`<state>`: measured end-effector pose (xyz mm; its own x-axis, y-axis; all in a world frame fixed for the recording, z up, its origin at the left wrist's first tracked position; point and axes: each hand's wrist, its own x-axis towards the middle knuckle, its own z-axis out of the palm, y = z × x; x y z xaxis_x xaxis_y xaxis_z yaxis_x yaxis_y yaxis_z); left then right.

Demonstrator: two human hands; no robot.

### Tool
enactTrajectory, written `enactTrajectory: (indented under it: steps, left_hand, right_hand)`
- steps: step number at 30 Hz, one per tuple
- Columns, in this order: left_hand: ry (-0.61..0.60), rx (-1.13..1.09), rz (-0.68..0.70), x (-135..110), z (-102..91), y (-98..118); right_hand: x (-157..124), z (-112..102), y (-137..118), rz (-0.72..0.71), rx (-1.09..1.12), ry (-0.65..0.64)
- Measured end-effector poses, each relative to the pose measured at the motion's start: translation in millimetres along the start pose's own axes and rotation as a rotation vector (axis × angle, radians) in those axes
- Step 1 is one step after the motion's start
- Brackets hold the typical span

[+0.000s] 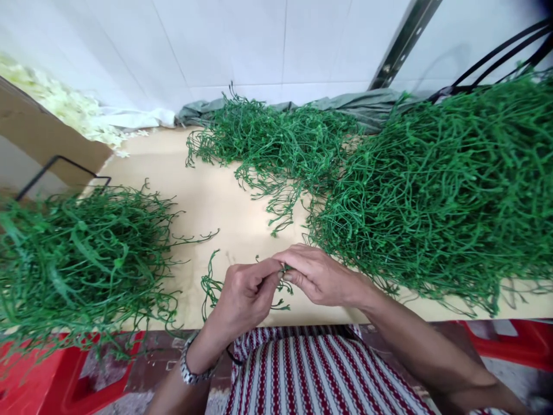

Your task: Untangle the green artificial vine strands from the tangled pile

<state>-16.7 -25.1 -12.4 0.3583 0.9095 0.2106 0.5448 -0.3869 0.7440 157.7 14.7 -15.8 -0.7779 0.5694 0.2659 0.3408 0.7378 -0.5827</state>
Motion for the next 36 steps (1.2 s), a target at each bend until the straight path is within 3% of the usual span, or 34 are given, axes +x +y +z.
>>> enactTrajectory:
  steps: [3,7,11,13,18,22,28,36]
  left_hand:
    - [-0.016,0.227,0.081,1,-1.9,4]
    - [-0.153,0.434,0.226,3,-2.6,7]
    - [-0.367,0.351,0.311,4,-5.9,3]
    - [-0.399,0.176,0.259,4,-10.5,0]
    - [-0.204,-0.326,-0.099,5,-22.1,-7]
    - [-0.078,-0.477,-0.195,4,-20.3,-10]
    - [0.046,-0.592,-0.177,-1,-12.5,-10]
    - [0.088,-0.422,-0.222,-9,-9.2,-3]
  right_hand:
    - [-3,-3,-2,0.055,-0.161,-0.096]
    - [-5,-9,-7,0.051,-0.334,-0.261]
    - [-12,-18,-7,-0.083,-0.394,-0.362]
    - [-15,-25,-5,-0.111,-0.370,-0.308]
    - [-7,-32,-2,0.063,-0.029,0.132]
    - [11,-9,-5,0.095,0.258,0.266]
    - [19,22,-2,0.103,0.390,0.253]
    - [18,16,-5,0.108,0.326,0.204]
